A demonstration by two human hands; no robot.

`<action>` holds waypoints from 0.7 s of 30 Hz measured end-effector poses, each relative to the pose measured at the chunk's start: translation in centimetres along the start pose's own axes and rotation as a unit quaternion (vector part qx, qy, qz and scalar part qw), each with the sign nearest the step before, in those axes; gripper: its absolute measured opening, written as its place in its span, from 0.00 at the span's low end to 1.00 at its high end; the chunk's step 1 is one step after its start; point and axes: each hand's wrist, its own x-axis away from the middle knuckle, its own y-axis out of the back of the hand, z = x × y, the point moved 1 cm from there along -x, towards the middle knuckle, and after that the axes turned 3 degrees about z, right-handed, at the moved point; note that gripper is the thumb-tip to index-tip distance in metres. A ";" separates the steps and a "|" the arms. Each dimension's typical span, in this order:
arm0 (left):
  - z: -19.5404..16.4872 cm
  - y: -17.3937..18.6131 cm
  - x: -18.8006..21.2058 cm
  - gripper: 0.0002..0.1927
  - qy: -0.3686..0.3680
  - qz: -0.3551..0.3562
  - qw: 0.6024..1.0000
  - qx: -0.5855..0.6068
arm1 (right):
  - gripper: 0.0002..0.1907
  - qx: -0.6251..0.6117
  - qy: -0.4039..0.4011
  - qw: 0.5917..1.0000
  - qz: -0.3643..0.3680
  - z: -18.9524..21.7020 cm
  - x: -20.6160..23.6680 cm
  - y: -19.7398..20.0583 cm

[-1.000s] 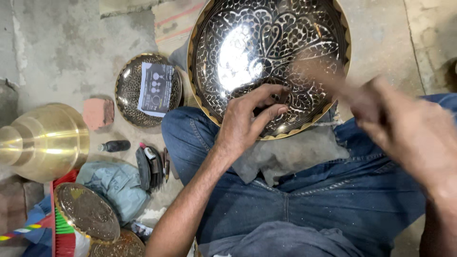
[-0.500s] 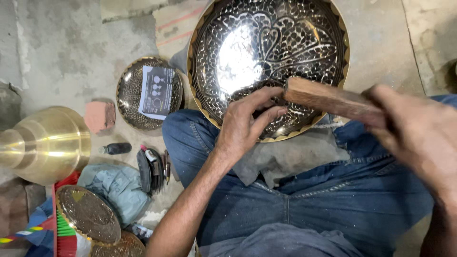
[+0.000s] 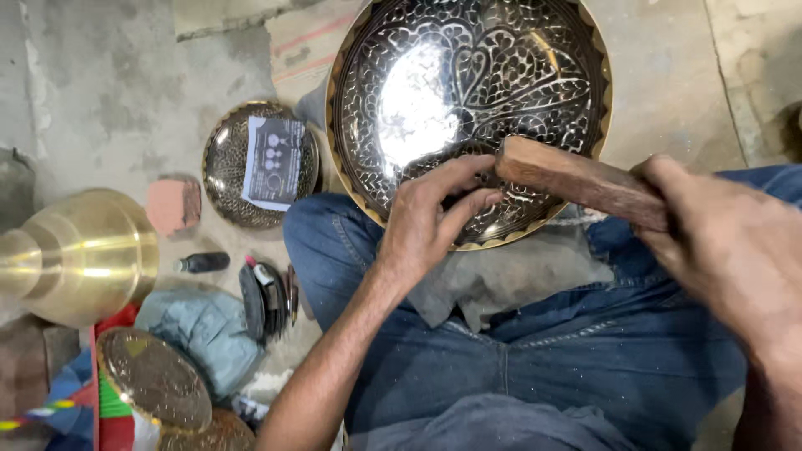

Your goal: The person sits cross-legged on the floor and repeatedly strikes a large brass plate with a wooden mallet. The plate is held steady with the left hand while the right hand delivers rhythmic blows to the surface, creating a textured pattern.

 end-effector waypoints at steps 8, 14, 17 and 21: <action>0.1 0.0 0.0 0.20 -0.013 0.005 1.000 0.008 | 0.14 0.008 -0.059 0.997 0.045 0.8 -0.3 -0.2; 0.2 -0.1 0.0 0.19 -0.025 0.003 1.000 -0.004 | 0.15 0.038 -0.028 0.999 0.015 0.8 -0.1 -0.3; 0.1 0.0 0.1 0.19 -0.042 0.003 0.999 -0.002 | 0.17 -0.021 -0.060 0.998 0.023 0.7 0.0 -0.2; 0.2 0.0 0.1 0.19 -0.021 0.010 1.000 -0.006 | 0.19 0.022 -0.042 0.999 0.025 0.7 0.0 -0.3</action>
